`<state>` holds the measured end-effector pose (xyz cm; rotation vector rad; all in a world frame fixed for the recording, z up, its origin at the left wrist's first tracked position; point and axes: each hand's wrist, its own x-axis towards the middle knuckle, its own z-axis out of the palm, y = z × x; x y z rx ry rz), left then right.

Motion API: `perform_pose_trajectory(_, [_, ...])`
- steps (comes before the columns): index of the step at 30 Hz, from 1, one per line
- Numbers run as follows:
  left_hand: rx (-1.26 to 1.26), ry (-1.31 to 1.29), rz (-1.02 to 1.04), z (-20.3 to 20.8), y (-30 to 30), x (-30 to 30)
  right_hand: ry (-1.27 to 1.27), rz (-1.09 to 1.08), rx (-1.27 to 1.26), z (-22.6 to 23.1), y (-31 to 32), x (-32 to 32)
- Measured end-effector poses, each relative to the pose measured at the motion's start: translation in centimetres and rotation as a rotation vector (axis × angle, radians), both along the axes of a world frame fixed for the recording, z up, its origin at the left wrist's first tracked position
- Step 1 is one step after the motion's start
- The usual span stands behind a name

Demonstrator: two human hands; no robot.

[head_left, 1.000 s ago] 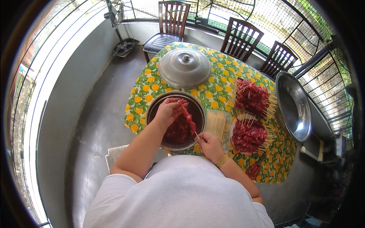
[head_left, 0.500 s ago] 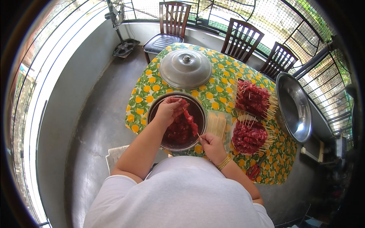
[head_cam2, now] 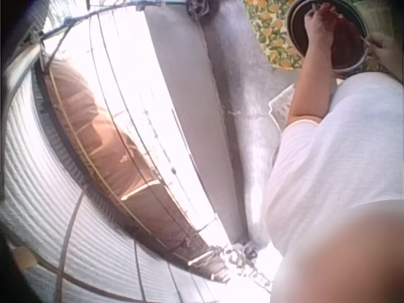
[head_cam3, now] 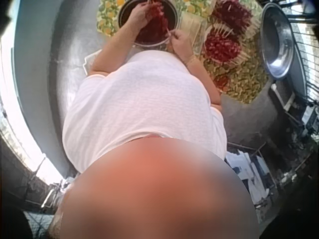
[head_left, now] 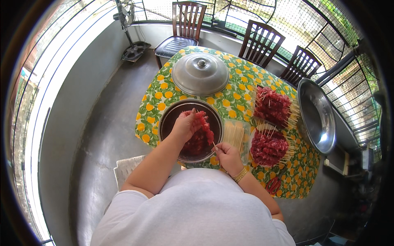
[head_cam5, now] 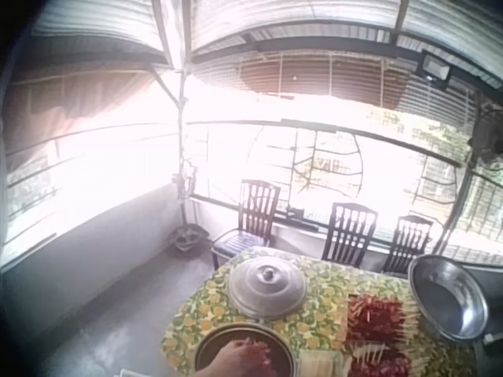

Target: The person repeatedly picks up small pieces of raw red meat from a metal bowl and threads them onto thin wooden skewers. Completed skewers are placed on a tray on the table. The person continues this process throughout the clip.

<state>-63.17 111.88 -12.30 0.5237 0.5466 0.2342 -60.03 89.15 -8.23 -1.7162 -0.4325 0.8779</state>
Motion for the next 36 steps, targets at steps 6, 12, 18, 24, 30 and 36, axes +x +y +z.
perform_pose_trajectory(6, [-0.117, 0.031, 0.061, -2.2, 1.6, 0.0, 0.021, 0.043, -0.031, -0.1, -0.2, 0.1])
perform_pose_trajectory(12, [-0.030, 0.070, 0.080, -1.5, 2.4, 0.4, 0.016, 0.035, -0.068, -0.9, -0.4, 0.2])
perform_pose_trajectory(18, [0.079, 0.118, 0.033, -1.0, 1.8, 1.0, -0.048, 0.038, -0.031, -1.8, -0.5, 0.3])
perform_pose_trajectory(24, [0.045, 0.089, 0.043, -0.9, 0.9, 1.3, -0.123, 0.061, -0.027, -1.6, -0.8, 0.6])
perform_pose_trajectory(30, [0.055, 0.077, 0.045, -0.6, -0.3, 1.2, -0.092, 0.024, -0.007, -1.4, -0.6, 0.6])
perform_pose_trajectory(36, [0.046, 0.027, 0.036, -0.6, -0.8, 1.0, -0.068, 0.020, -0.025, -1.1, -0.4, 0.7])
